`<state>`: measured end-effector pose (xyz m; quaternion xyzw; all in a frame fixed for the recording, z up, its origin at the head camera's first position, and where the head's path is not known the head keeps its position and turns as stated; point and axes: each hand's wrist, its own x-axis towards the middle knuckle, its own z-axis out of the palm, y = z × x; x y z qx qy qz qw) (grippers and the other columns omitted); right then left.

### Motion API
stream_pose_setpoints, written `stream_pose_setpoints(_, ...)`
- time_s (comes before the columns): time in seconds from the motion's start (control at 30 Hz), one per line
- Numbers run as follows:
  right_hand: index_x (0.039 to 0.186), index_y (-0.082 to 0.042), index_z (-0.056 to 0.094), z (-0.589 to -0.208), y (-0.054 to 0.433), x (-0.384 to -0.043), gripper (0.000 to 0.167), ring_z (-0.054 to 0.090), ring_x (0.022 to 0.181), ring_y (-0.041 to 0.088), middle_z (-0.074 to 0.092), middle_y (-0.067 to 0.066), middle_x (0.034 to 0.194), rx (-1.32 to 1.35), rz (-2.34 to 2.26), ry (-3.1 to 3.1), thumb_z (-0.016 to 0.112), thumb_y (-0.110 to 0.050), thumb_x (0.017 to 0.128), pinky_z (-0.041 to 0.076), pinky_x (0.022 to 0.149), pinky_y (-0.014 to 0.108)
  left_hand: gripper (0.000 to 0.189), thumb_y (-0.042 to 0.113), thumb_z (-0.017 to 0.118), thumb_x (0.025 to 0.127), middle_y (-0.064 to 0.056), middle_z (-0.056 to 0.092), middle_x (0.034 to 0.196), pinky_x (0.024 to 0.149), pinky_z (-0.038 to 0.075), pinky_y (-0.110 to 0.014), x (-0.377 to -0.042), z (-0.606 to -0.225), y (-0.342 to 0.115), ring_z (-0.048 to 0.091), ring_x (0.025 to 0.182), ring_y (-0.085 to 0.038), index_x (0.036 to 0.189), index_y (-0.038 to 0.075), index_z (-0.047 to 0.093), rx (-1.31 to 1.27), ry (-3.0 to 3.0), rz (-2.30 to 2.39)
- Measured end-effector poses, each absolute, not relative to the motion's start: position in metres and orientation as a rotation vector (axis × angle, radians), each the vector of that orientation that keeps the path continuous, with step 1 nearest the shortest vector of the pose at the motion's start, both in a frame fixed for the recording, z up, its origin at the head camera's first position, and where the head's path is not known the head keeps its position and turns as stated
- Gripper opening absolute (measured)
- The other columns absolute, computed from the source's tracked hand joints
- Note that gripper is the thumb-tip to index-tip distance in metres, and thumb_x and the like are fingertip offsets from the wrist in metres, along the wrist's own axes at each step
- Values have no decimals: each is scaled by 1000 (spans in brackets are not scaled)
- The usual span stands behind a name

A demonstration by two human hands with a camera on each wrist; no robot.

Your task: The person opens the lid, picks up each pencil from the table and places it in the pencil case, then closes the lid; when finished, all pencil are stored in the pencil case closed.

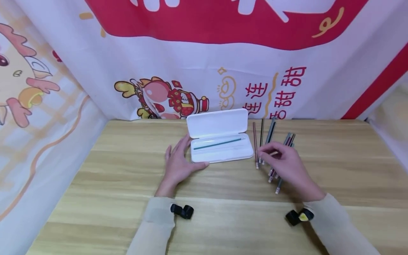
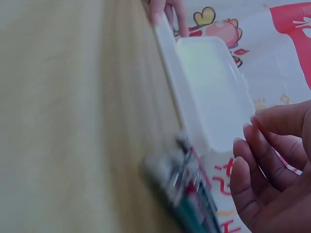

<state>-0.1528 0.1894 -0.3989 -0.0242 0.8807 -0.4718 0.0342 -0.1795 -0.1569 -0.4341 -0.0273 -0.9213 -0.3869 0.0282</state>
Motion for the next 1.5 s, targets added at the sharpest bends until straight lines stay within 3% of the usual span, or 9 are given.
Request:
stream_pose_setpoints(0.13, 126, -17, 74, -410, 221, -134, 34, 64, 101, 19, 73, 8, 122, -33, -1417, 2706, 66, -43, 107, 57, 78, 24, 122, 53, 97, 74, 4, 49, 169, 138, -7, -54, -180, -436, -156, 28, 166, -24, 171, 35, 25, -68, -2846, -1205)
stream_pose_setpoints(0.37, 132, -12, 70, -424, 267, -113, 43, 65, 87, 10, 72, -7, 107, 182, -1422, 2672, 68, -46, 106, 57, 66, 27, 124, 51, 98, 72, 3, 48, 169, 137, -7, -56, -180, -434, -156, 28, 166, -25, 171, 34, 26, -83, -2842, -1199)
stream_pose_setpoints(0.67, 136, -5, 67, -423, 271, -121, 49, 67, 86, 13, 74, 11, 116, 234, -1354, 2629, 69, -43, 106, 61, 70, 26, 125, 50, 99, 72, 4, 46, 170, 137, -9, -56, -179, -436, -160, 27, 166, -25, 171, 38, 23, -66, -2849, -1214)
stream_pose_setpoints(0.83, 126, -6, 71, -417, 263, -122, 50, 62, 87, 20, 74, 8, 106, 155, -1163, 2710, 74, -49, 101, 54, 67, 27, 124, 50, 99, 73, 3, 47, 170, 137, -9, -56, -180, -437, -160, 27, 166, -26, 171, 38, 24, -72, -2849, -1223)
stream_pose_setpoints(1.07, 103, -10, 75, -414, 254, -117, 39, 59, 83, 20, 71, 4, 92, 19, -969, 2827, 81, -48, 94, 47, 70, 28, 123, 50, 99, 73, 3, 47, 170, 137, -9, -56, -180, -436, -158, 28, 166, -25, 171, 38, 25, -79, -2851, -1215)
stream_pose_setpoints(1.33, 94, -11, 72, -413, 242, -116, 33, 57, 77, 20, 70, 4, 85, 35, -903, 2843, 80, -43, 95, 45, 66, 28, 124, 50, 98, 73, 3, 46, 171, 137, -8, -56, -180, -435, -158, 27, 166, -26, 171, 36, 24, -79, -2861, -1197)
stream_pose_setpoints(1.5, 97, -9, 73, -412, 241, -118, 26, 58, 78, 21, 70, 6, 86, 108, -863, 2830, 75, -35, 98, 46, 66, 29, 124, 50, 98, 73, 3, 46, 171, 137, -8, -56, -180, -435, -158, 27, 166, -25, 171, 38, 24, -72, -2860, -1209)
